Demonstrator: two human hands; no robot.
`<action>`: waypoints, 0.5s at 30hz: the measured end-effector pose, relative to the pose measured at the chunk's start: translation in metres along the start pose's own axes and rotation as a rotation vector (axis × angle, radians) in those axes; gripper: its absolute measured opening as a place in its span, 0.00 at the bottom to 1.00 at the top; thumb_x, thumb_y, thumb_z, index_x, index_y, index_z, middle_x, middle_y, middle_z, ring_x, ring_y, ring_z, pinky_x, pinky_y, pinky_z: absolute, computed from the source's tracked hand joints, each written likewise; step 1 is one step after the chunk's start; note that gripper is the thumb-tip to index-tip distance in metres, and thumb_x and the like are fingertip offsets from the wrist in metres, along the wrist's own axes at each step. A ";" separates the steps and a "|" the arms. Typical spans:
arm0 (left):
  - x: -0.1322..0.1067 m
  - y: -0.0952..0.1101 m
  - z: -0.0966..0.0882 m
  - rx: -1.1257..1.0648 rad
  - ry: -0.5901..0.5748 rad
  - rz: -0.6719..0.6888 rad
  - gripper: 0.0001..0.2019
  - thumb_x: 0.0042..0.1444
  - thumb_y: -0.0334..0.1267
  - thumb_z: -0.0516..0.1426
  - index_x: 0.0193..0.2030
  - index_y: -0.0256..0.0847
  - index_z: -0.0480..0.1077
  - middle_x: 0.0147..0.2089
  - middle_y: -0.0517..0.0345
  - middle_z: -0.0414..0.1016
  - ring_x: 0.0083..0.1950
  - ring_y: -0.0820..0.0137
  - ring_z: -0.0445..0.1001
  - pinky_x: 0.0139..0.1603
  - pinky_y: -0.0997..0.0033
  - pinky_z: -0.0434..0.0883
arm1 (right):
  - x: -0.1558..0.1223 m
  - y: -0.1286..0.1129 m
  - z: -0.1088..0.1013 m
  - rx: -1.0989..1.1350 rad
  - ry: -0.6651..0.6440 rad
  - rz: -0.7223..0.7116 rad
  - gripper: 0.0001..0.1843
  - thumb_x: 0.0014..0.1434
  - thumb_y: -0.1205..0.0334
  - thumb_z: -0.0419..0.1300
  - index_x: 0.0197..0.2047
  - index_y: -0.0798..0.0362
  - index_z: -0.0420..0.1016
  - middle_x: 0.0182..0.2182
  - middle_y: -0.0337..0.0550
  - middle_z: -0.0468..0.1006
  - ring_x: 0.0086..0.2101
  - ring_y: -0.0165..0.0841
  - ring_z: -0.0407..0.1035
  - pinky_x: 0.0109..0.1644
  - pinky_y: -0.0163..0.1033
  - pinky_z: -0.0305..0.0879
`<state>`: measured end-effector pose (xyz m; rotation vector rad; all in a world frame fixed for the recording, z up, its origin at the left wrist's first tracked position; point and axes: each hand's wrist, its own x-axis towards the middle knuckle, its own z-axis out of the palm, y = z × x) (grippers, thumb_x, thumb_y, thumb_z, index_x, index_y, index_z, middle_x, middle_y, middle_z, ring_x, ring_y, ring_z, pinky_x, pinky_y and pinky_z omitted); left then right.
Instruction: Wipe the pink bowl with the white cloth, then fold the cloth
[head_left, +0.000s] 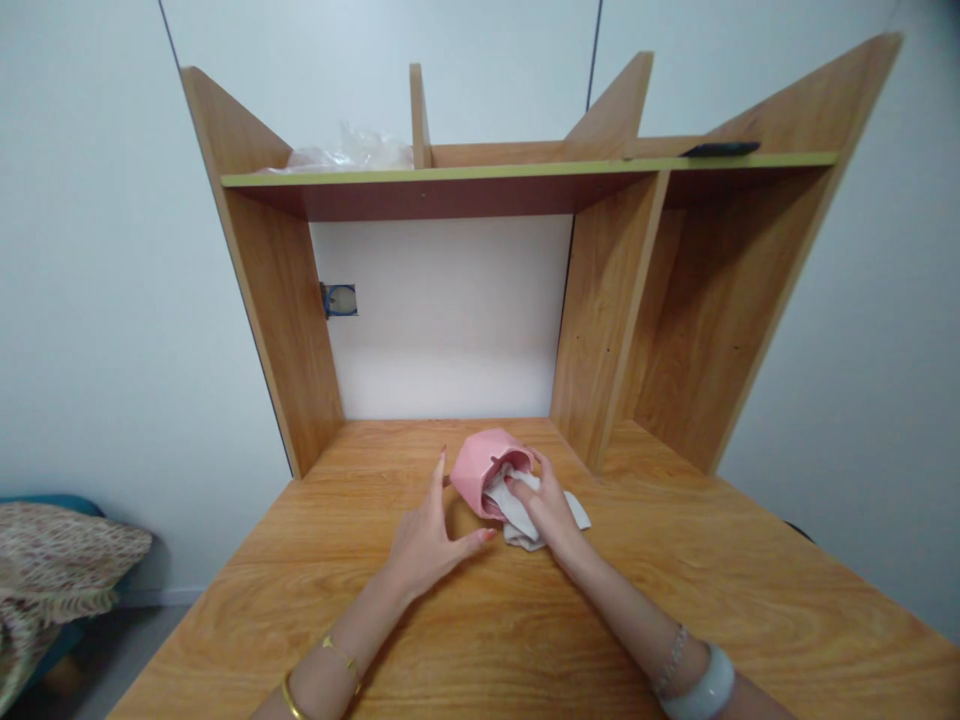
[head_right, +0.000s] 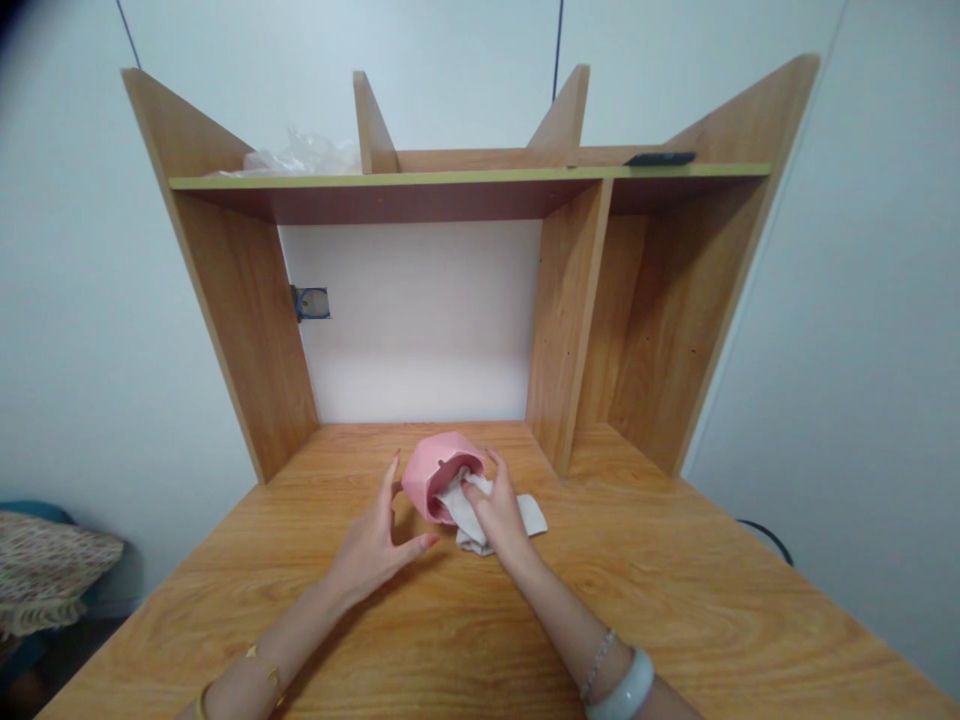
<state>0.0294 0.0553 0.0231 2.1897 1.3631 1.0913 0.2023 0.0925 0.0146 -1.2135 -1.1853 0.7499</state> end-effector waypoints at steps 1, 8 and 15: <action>-0.001 -0.001 0.003 -0.043 -0.020 0.008 0.48 0.46 0.53 0.57 0.64 0.40 0.28 0.57 0.44 0.60 0.52 0.56 0.65 0.47 0.59 0.63 | -0.001 0.000 0.002 0.053 -0.008 0.023 0.30 0.40 0.62 0.57 0.49 0.54 0.57 0.38 0.45 0.72 0.33 0.36 0.69 0.33 0.38 0.65; -0.001 -0.004 0.010 -0.302 -0.026 0.074 0.40 0.50 0.45 0.56 0.62 0.38 0.33 0.55 0.44 0.61 0.52 0.63 0.64 0.50 0.64 0.62 | -0.012 -0.006 0.013 0.213 -0.115 0.097 0.27 0.36 0.62 0.61 0.42 0.52 0.58 0.28 0.37 0.73 0.27 0.33 0.69 0.29 0.37 0.66; 0.000 0.000 0.003 -0.207 0.030 0.000 0.36 0.48 0.45 0.56 0.59 0.37 0.42 0.42 0.52 0.70 0.34 0.69 0.70 0.36 0.68 0.68 | -0.011 -0.004 0.017 0.113 -0.146 0.114 0.33 0.35 0.61 0.61 0.46 0.53 0.55 0.26 0.36 0.73 0.25 0.32 0.68 0.27 0.36 0.64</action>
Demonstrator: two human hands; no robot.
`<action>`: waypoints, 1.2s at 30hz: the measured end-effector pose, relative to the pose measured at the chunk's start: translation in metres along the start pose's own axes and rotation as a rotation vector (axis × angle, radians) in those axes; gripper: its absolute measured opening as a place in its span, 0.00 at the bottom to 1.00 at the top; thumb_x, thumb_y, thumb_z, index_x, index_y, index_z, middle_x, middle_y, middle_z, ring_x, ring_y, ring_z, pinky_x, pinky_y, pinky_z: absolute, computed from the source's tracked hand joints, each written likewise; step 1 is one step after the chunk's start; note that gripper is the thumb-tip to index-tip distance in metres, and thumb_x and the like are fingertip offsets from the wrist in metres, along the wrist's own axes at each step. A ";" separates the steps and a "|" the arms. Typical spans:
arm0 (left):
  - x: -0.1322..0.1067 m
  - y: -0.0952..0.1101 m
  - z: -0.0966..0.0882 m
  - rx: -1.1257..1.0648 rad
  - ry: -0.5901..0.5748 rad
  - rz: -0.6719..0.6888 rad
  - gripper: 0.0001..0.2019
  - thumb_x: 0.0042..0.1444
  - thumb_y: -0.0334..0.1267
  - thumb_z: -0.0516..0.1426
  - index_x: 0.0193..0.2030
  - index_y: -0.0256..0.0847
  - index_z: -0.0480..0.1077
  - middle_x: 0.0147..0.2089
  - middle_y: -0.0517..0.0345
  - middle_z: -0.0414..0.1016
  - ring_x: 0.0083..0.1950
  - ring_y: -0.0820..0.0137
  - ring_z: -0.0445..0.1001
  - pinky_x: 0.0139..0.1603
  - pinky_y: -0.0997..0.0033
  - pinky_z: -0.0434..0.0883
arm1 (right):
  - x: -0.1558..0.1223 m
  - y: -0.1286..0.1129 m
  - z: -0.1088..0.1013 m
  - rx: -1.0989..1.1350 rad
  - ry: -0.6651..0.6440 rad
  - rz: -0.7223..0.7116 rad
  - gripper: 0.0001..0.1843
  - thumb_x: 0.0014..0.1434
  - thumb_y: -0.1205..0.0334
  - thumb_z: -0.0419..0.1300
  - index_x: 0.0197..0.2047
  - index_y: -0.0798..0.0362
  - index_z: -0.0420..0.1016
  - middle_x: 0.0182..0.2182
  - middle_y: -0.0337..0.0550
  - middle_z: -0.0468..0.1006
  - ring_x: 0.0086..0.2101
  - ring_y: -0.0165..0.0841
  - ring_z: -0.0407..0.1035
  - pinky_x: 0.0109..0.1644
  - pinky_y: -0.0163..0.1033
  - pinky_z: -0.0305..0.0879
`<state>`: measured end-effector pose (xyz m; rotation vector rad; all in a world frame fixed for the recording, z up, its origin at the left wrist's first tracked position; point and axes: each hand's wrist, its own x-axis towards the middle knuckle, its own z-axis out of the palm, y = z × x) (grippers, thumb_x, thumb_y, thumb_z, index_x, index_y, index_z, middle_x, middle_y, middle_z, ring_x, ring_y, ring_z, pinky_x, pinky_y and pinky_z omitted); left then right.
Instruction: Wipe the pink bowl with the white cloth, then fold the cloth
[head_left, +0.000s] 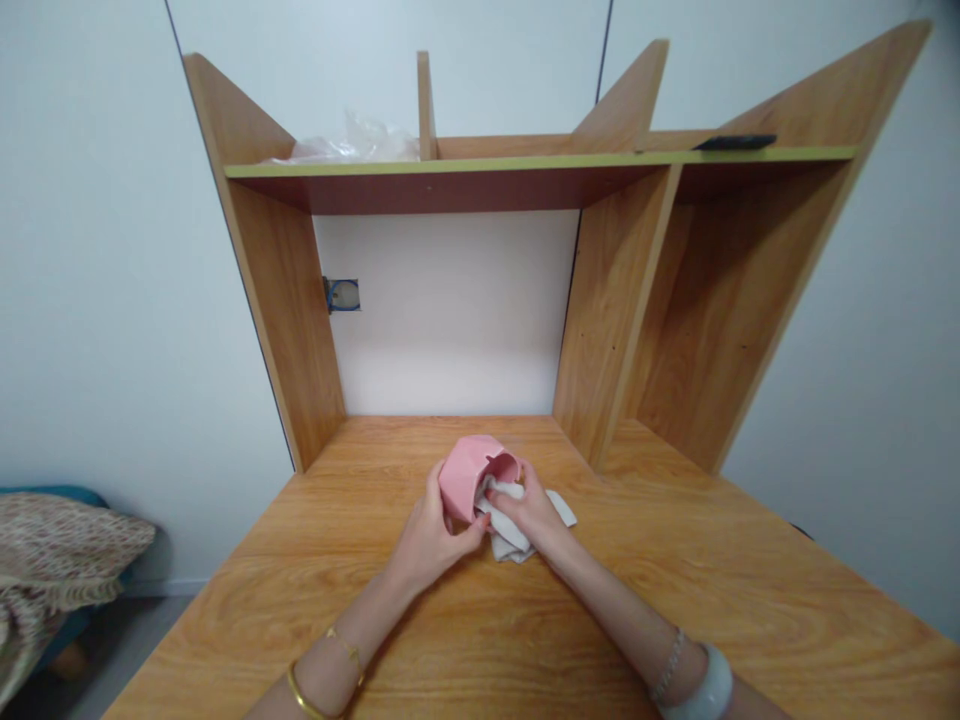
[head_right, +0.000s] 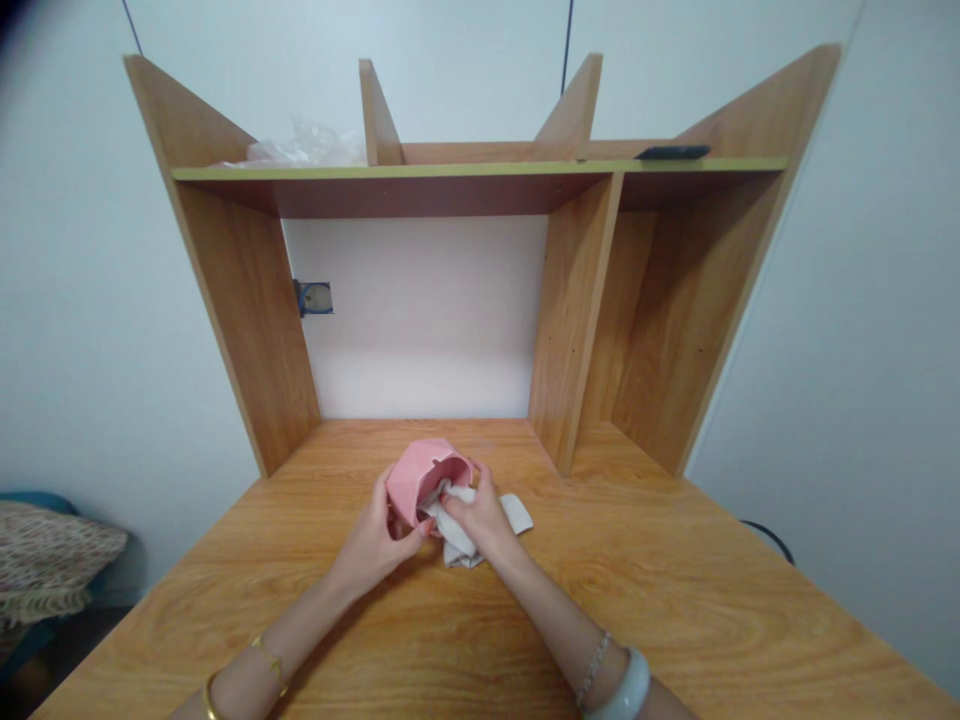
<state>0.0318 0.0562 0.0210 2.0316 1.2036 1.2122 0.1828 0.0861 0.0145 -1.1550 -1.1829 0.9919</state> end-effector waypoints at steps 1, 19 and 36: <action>0.000 0.001 -0.002 0.045 0.016 0.009 0.37 0.47 0.45 0.57 0.59 0.37 0.42 0.43 0.51 0.70 0.36 0.67 0.70 0.38 0.68 0.67 | 0.001 0.000 -0.001 -0.042 -0.008 -0.021 0.35 0.36 0.61 0.61 0.49 0.54 0.53 0.26 0.36 0.72 0.25 0.32 0.68 0.27 0.36 0.64; -0.002 0.002 -0.011 0.477 0.011 0.101 0.38 0.50 0.53 0.50 0.63 0.40 0.38 0.41 0.51 0.72 0.33 0.64 0.72 0.36 0.65 0.67 | -0.007 -0.013 -0.017 -0.531 -0.068 -0.284 0.35 0.48 0.65 0.52 0.60 0.52 0.47 0.18 0.30 0.63 0.19 0.29 0.60 0.23 0.31 0.53; -0.002 0.007 0.001 0.006 -0.053 0.032 0.38 0.51 0.42 0.54 0.62 0.37 0.34 0.46 0.49 0.68 0.42 0.67 0.69 0.43 0.67 0.66 | 0.004 0.003 -0.007 0.003 0.017 -0.114 0.30 0.42 0.59 0.59 0.49 0.52 0.54 0.32 0.41 0.73 0.28 0.33 0.69 0.30 0.37 0.66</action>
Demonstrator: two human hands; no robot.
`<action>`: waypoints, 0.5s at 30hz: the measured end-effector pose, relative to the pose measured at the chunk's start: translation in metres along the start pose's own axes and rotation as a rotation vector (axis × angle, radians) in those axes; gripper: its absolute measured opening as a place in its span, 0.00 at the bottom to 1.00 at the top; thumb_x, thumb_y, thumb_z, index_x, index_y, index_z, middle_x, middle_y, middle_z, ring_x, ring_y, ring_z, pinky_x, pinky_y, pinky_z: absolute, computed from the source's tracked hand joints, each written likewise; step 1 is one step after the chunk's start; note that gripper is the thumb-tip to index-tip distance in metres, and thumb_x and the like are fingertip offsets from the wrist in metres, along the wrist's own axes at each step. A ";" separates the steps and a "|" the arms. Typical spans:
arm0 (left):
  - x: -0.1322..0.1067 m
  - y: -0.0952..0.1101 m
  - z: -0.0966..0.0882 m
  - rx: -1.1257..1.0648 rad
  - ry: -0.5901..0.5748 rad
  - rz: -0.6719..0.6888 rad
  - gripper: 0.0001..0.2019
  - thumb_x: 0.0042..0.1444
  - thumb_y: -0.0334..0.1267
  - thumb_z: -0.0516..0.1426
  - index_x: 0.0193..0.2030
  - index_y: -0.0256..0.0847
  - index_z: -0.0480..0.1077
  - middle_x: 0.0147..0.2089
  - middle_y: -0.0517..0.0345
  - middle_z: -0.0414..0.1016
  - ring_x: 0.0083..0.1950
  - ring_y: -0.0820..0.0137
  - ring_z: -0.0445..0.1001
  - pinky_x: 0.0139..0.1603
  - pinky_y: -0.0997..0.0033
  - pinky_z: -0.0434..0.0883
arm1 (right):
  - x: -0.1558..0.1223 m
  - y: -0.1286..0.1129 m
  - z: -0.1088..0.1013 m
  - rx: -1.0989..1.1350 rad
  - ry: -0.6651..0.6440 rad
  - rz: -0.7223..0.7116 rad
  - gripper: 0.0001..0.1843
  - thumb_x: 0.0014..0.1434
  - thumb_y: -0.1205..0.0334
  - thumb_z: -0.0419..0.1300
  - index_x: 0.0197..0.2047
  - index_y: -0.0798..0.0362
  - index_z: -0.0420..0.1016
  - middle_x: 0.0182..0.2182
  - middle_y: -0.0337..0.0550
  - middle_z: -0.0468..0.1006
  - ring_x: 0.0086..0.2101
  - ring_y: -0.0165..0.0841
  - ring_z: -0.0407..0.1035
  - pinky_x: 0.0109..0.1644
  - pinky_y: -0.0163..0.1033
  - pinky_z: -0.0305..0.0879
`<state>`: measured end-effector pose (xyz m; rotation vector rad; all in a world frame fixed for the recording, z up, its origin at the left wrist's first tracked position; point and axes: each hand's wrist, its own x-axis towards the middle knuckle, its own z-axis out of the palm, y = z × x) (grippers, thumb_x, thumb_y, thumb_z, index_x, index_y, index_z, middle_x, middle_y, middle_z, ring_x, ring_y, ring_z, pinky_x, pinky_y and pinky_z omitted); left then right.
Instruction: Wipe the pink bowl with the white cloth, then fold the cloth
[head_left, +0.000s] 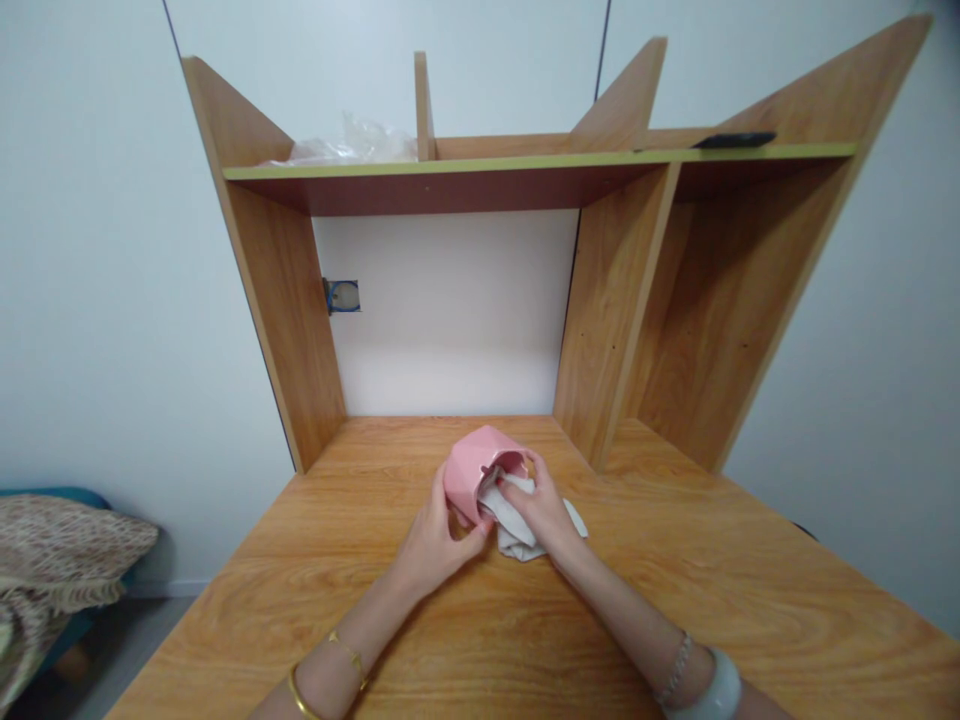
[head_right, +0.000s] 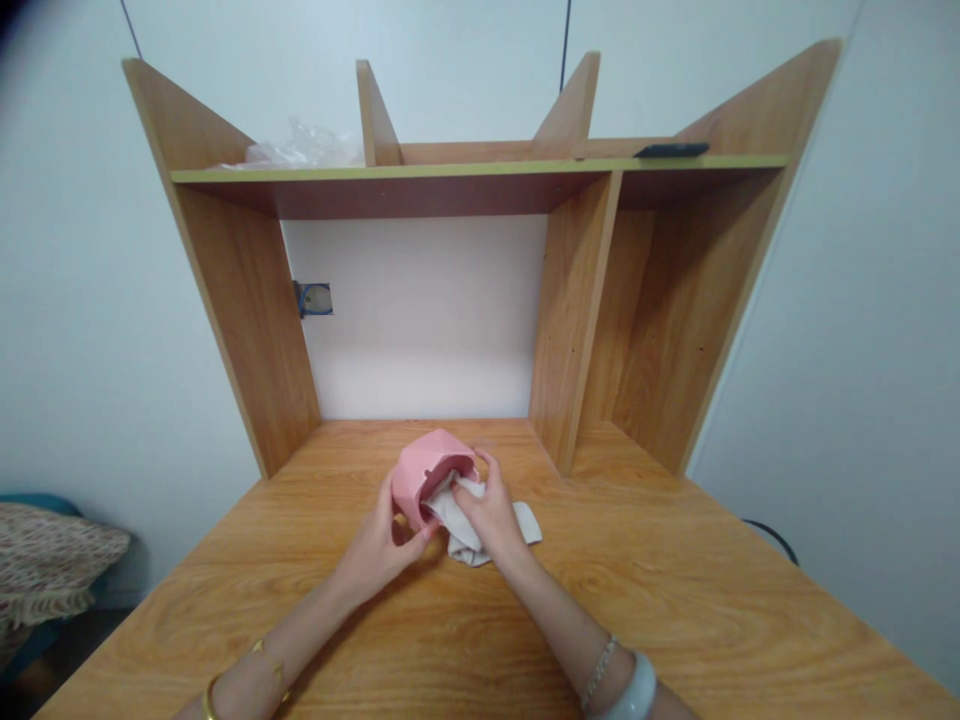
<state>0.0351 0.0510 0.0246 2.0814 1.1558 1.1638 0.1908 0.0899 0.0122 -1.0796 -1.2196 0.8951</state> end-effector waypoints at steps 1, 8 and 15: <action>0.000 0.000 -0.001 0.034 0.010 -0.015 0.39 0.50 0.42 0.54 0.62 0.37 0.35 0.45 0.50 0.69 0.40 0.67 0.70 0.42 0.67 0.67 | 0.001 0.000 0.000 -0.018 0.008 0.005 0.32 0.41 0.59 0.60 0.49 0.52 0.54 0.31 0.40 0.73 0.27 0.33 0.69 0.30 0.37 0.66; -0.001 0.000 -0.010 0.406 0.038 0.024 0.40 0.44 0.44 0.54 0.63 0.41 0.39 0.46 0.50 0.70 0.37 0.61 0.72 0.41 0.61 0.66 | 0.006 -0.005 -0.008 -0.323 -0.013 -0.014 0.40 0.40 0.58 0.61 0.55 0.56 0.50 0.20 0.31 0.68 0.20 0.30 0.64 0.23 0.34 0.59; 0.000 0.001 -0.022 0.595 -0.009 0.145 0.32 0.45 0.48 0.51 0.59 0.44 0.53 0.35 0.54 0.75 0.35 0.63 0.72 0.38 0.68 0.66 | -0.006 -0.010 -0.006 -0.501 -0.147 -0.208 0.37 0.45 0.64 0.56 0.59 0.53 0.47 0.17 0.28 0.62 0.18 0.27 0.60 0.23 0.30 0.54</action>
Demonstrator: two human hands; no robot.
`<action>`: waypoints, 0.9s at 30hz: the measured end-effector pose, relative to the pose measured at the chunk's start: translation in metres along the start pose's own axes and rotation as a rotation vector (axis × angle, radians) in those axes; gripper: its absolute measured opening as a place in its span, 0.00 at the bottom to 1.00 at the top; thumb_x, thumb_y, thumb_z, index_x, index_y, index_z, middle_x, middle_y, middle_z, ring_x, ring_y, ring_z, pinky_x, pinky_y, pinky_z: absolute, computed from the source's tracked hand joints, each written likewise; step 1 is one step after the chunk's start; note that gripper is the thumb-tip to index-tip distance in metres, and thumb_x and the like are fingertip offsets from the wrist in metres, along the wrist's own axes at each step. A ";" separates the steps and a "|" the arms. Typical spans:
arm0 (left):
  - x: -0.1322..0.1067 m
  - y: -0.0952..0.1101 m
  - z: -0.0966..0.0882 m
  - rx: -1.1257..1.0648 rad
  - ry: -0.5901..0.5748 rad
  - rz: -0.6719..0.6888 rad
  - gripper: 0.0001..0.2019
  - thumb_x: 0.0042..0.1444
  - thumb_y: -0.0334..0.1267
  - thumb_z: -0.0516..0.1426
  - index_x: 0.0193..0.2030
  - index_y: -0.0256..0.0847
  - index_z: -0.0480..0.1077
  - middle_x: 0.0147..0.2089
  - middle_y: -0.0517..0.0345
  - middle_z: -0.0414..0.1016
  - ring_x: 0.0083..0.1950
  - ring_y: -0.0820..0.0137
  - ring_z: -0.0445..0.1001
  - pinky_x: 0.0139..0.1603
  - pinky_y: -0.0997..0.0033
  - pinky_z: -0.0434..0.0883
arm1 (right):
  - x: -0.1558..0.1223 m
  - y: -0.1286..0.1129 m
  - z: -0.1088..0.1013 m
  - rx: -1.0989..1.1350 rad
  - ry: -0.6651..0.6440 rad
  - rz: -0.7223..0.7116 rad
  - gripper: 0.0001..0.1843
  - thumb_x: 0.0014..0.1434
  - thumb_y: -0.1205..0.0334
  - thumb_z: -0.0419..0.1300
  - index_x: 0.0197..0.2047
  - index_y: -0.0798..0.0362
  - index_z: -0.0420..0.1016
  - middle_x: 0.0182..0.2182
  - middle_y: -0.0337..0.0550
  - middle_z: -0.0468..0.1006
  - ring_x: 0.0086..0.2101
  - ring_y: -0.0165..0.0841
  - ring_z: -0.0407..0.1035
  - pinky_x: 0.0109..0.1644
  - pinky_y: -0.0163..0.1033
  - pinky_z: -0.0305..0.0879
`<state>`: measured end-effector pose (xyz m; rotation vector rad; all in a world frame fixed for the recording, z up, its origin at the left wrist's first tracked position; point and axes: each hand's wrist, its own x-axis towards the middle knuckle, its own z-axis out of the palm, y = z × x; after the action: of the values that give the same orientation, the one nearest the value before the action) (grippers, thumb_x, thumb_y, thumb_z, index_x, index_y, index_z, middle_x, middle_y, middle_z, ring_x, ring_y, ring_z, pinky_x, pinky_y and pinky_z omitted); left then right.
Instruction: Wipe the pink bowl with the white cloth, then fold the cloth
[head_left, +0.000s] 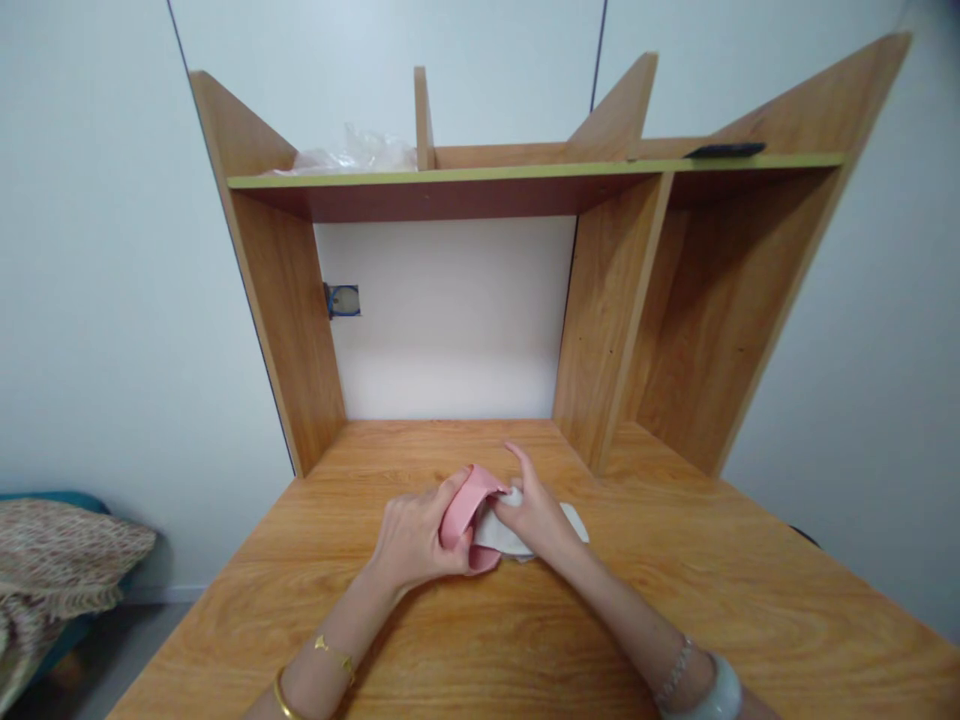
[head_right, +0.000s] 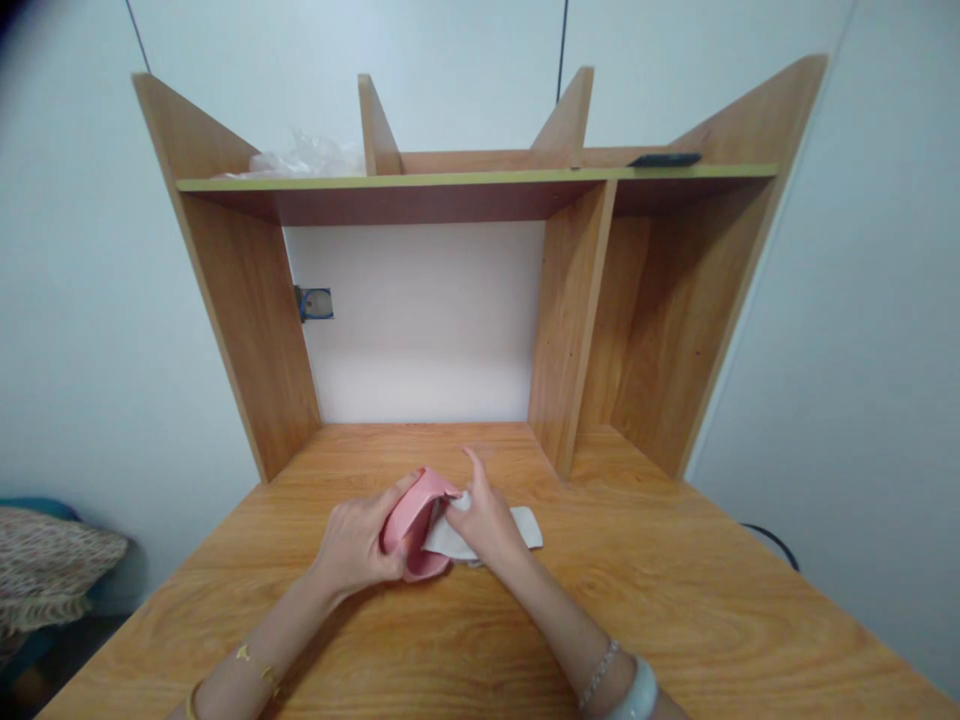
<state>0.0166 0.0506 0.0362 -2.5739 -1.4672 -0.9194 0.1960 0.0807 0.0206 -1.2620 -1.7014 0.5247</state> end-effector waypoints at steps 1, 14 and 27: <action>0.000 -0.002 0.000 0.008 -0.003 0.007 0.31 0.45 0.47 0.51 0.59 0.44 0.55 0.34 0.54 0.75 0.34 0.64 0.72 0.37 0.69 0.66 | -0.001 0.000 0.001 0.015 -0.029 -0.010 0.37 0.45 0.65 0.55 0.59 0.53 0.47 0.17 0.28 0.62 0.19 0.27 0.60 0.24 0.30 0.54; 0.000 -0.002 0.019 -0.379 -0.051 -0.173 0.44 0.50 0.55 0.51 0.63 0.32 0.31 0.26 0.60 0.69 0.25 0.69 0.68 0.26 0.73 0.64 | 0.003 0.009 0.005 0.351 0.177 0.139 0.27 0.48 0.60 0.53 0.51 0.54 0.53 0.39 0.46 0.71 0.33 0.34 0.68 0.35 0.39 0.65; 0.001 0.001 0.001 -0.103 0.044 -0.116 0.38 0.45 0.47 0.54 0.62 0.40 0.46 0.32 0.58 0.74 0.30 0.67 0.71 0.33 0.70 0.67 | 0.003 0.004 0.004 -0.082 0.101 0.094 0.37 0.45 0.58 0.57 0.57 0.56 0.50 0.17 0.30 0.64 0.18 0.30 0.61 0.22 0.32 0.54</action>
<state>0.0183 0.0513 0.0357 -2.5423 -1.6134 -1.0865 0.1944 0.0861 0.0165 -1.4098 -1.5993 0.4424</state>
